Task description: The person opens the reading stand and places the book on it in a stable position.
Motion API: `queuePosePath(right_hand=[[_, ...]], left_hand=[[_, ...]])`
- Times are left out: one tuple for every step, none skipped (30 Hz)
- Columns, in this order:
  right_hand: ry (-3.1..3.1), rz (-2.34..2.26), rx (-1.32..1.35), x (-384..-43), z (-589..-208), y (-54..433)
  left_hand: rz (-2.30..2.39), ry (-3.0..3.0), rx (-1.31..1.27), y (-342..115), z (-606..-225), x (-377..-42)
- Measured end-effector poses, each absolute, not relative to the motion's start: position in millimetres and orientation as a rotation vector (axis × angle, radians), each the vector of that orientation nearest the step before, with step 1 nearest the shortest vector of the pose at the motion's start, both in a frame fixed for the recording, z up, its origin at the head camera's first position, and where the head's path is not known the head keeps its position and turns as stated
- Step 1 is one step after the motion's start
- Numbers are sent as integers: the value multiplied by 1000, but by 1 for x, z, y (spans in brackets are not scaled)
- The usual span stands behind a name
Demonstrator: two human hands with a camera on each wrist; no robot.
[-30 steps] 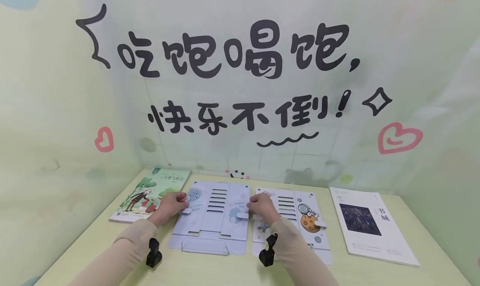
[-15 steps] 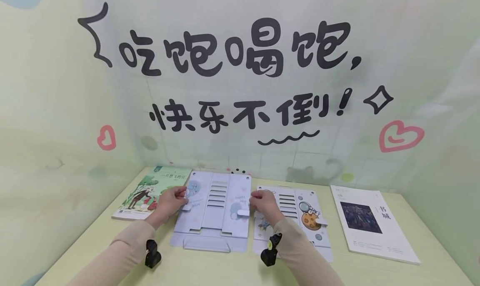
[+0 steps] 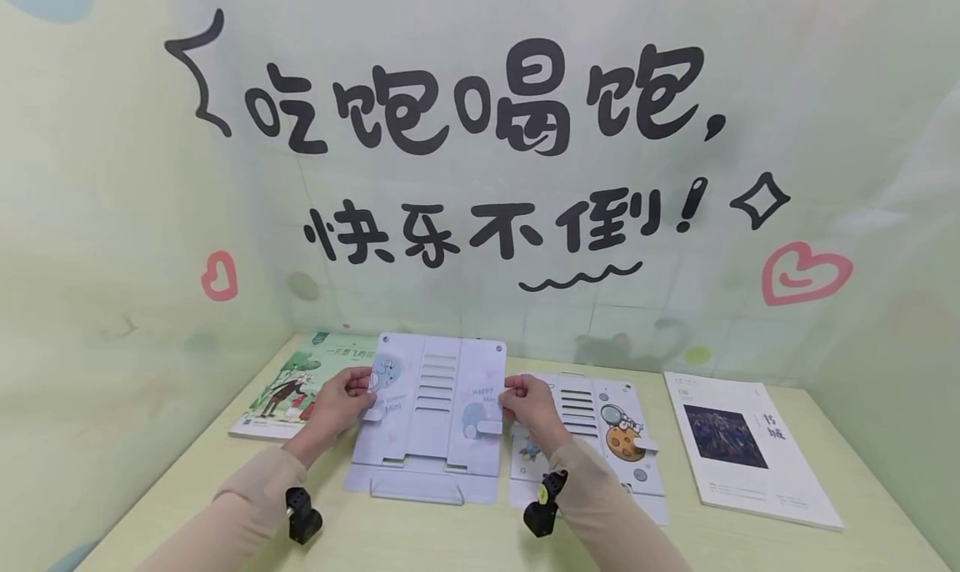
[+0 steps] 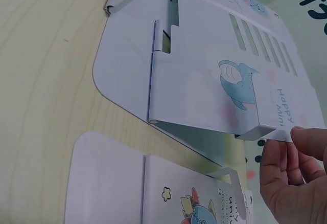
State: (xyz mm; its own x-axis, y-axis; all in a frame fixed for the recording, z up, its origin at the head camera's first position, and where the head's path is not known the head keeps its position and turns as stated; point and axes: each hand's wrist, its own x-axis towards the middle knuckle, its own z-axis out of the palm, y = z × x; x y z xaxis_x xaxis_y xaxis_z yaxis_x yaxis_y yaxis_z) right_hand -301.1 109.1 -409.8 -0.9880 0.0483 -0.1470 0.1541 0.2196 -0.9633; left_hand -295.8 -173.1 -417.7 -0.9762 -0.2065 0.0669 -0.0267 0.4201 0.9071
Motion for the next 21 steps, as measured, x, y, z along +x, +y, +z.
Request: queuePosePath(right_hand=[[2391,-1901,193,-301,-410,109],[2400,-1902,181,-300,-410,109],[2406,-1907,167,-299,-410,109],[2411,-1912,153,-299,-410,109],[2420,-1913,140,-298,-409,109],[2428,-1915,128,-297,-409,109],[2437,-1918,112,-296,-409,109],[2446,-1923,98,-295,-408,109],[2454,-1924,86,-295,-408,109],[2462,-1924,77,-294,-407,109],[2469,-1924,67,-293,-407,109],[2472,-1930,60,-293,-406,109],[2479,-1929,50,-292,-406,109],[2487,-1923,44,-291,-405,109],[2498,-1916,34,-290,-405,109],[2501,-1919,25,-289,-405,109],[2505,-1920,17,-289,-404,109],[2509,-1920,10,-287,-404,109],[2514,-1918,2,-287,-403,109],[2515,-1922,-4,-286,-403,109],[2516,-1926,-13,-285,-403,109]], left_hand=[[-1595,-2494,202,-173,-418,-295],[-1597,-2489,198,-173,-417,-295],[-1602,-2482,192,-174,-417,-294],[-1610,-2472,185,-174,-416,-294],[-1614,-2465,178,-174,-416,-293],[-1619,-2456,167,-174,-415,-292],[-1625,-2449,161,-175,-414,-292],[-1633,-2444,158,-175,-414,-291],[-1639,-2438,157,-175,-413,-290],[-1644,-2432,154,-175,-412,-289],[-1649,-2425,153,-174,-411,-289],[-1654,-2418,152,-174,-411,-288],[-1661,-2418,161,-174,-410,-287],[-1668,-2415,163,-174,-410,-286],[-1676,-2412,168,-174,-409,-285],[-1684,-2410,168,-174,-409,-284],[-1690,-2410,169,-174,-408,-284],[-1703,-2410,169,-175,-408,-283],[-1717,-2411,169,-175,-407,-282],[-1728,-2411,167,-176,-407,-282],[-1737,-2413,167,-176,-406,-281]])
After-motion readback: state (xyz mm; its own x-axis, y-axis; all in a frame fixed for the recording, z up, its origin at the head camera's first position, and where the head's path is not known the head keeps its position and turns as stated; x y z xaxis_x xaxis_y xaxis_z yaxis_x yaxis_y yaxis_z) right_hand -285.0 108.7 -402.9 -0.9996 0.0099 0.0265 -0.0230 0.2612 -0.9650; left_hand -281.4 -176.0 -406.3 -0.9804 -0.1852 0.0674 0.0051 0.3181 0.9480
